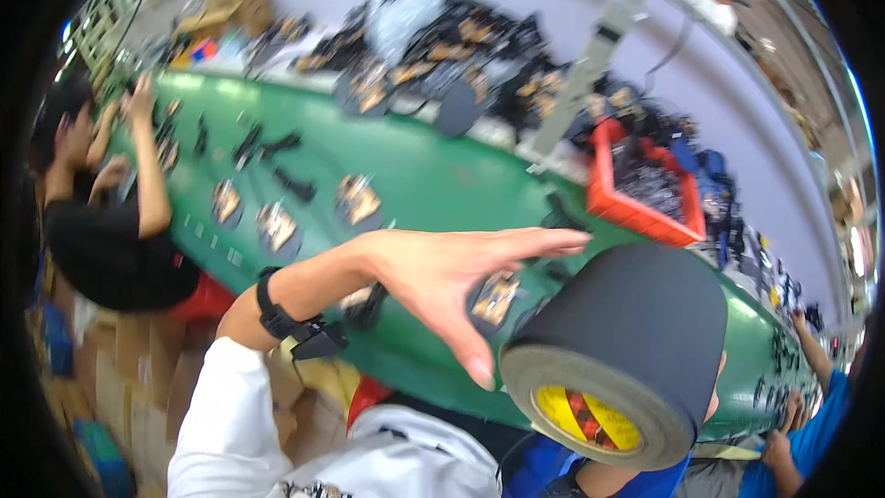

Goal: The person is assembling electronic components, specifically attaching adhesive strips to PCB units on a production line.

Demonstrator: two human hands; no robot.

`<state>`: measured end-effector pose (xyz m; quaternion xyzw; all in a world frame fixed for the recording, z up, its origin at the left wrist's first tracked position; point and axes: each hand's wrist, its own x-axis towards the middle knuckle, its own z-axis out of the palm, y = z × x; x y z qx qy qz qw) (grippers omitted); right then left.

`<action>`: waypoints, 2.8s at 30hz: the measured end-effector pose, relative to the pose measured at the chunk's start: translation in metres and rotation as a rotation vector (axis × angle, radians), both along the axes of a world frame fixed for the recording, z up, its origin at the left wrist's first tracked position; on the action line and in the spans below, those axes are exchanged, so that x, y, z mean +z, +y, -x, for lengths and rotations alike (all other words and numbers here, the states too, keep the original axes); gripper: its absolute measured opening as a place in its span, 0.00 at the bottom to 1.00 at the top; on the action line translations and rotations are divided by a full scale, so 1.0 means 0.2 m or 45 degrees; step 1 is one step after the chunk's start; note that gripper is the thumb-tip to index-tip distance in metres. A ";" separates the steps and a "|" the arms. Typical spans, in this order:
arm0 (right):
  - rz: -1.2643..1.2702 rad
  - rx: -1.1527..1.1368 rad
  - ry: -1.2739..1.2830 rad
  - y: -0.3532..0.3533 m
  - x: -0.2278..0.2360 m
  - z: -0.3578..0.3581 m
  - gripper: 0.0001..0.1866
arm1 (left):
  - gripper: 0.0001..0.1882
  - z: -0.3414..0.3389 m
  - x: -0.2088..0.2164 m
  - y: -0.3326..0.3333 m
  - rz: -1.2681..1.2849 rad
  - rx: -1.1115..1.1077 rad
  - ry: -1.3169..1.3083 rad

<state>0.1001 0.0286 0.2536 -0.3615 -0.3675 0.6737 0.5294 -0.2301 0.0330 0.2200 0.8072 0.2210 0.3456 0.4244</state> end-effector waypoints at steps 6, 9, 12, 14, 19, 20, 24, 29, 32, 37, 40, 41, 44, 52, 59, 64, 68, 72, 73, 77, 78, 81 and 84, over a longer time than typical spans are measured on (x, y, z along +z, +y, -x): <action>0.055 0.412 -0.106 -0.11 -0.20 0.11 0.12 | 0.50 -0.15 -0.31 -0.54 0.755 0.023 -1.197; 0.013 0.609 -0.120 -0.20 -0.25 0.22 0.12 | 0.62 -0.21 -0.50 -0.84 1.030 0.006 -1.294; -0.044 0.767 -0.148 -0.28 -0.29 0.31 0.13 | 0.47 -0.34 -0.58 -1.04 0.849 0.021 -1.488; -0.073 0.833 -0.176 -0.33 -0.31 0.35 0.14 | 0.42 -0.38 -0.60 -1.16 0.828 0.170 -1.460; -0.264 0.701 -0.346 -0.44 -0.14 0.18 0.16 | 0.41 -0.34 -0.63 -1.30 1.007 0.311 -1.205; -0.456 0.502 -0.542 -0.44 -0.13 0.18 0.17 | 0.40 -0.31 -0.66 -1.32 1.049 0.309 -1.181; -0.886 0.933 -1.310 -0.45 0.11 0.38 0.18 | 0.37 -0.14 -0.94 -1.48 1.270 0.278 -0.765; -1.386 1.470 -1.341 -0.55 0.45 0.66 0.16 | 0.36 -0.07 -1.05 -1.47 1.628 -0.058 -1.052; -1.765 1.708 -1.456 -0.64 0.46 0.76 0.10 | 0.33 0.01 -1.03 -1.51 1.702 0.138 -0.518; -2.231 1.681 -1.468 -0.90 0.62 0.58 0.08 | 0.32 0.09 -0.99 -1.90 1.248 0.805 -1.144; -2.239 1.674 -1.756 -1.06 0.64 0.43 0.07 | 0.46 0.11 -0.74 -2.02 0.651 1.381 -1.783; -2.140 1.555 -1.941 -1.10 0.61 0.37 0.07 | 0.46 0.16 -0.72 -2.04 0.637 1.375 -1.786; -1.734 1.185 -2.474 -1.08 0.47 0.18 0.06 | 0.38 0.37 -0.70 -2.00 -0.094 0.860 -1.947; -1.264 0.967 -2.075 -0.86 0.17 -0.20 0.52 | 0.36 0.23 -0.44 -1.63 0.531 0.624 -1.191; -1.553 -0.204 -1.429 -0.83 -0.09 -0.07 0.48 | 0.35 -0.10 -0.28 -1.37 0.799 0.322 -0.380; -1.742 -1.087 -1.600 -0.88 0.11 -0.36 0.11 | 0.37 -0.32 -0.60 -1.14 1.465 -0.649 -1.175; -2.259 -1.605 -1.691 -1.12 0.24 -0.51 0.26 | 0.34 -0.40 -0.49 -0.98 1.589 -0.193 -1.055; -2.801 -1.568 -2.132 -1.58 -0.16 -0.94 0.37 | 0.29 -0.59 0.09 -0.81 1.068 0.613 -1.088; -2.823 -1.582 -2.136 -1.60 -0.28 -1.02 0.37 | 0.32 -0.58 0.10 -0.70 0.976 0.465 -1.260; -1.812 -0.189 -2.620 -1.45 -0.27 -0.63 0.33 | 0.35 -0.55 0.30 -0.53 0.760 0.504 -1.521; -1.525 0.103 -2.631 -1.39 -0.27 -0.53 0.34 | 0.34 -0.52 0.32 -0.49 0.685 0.556 -1.619; -1.249 0.327 -1.681 -1.22 -0.31 -0.48 0.29 | 0.33 -0.49 0.30 -0.49 0.543 0.568 -1.722; -0.374 0.793 -0.470 -1.05 -0.20 -0.30 0.27 | 0.32 -0.53 0.22 -0.65 0.610 0.390 -1.604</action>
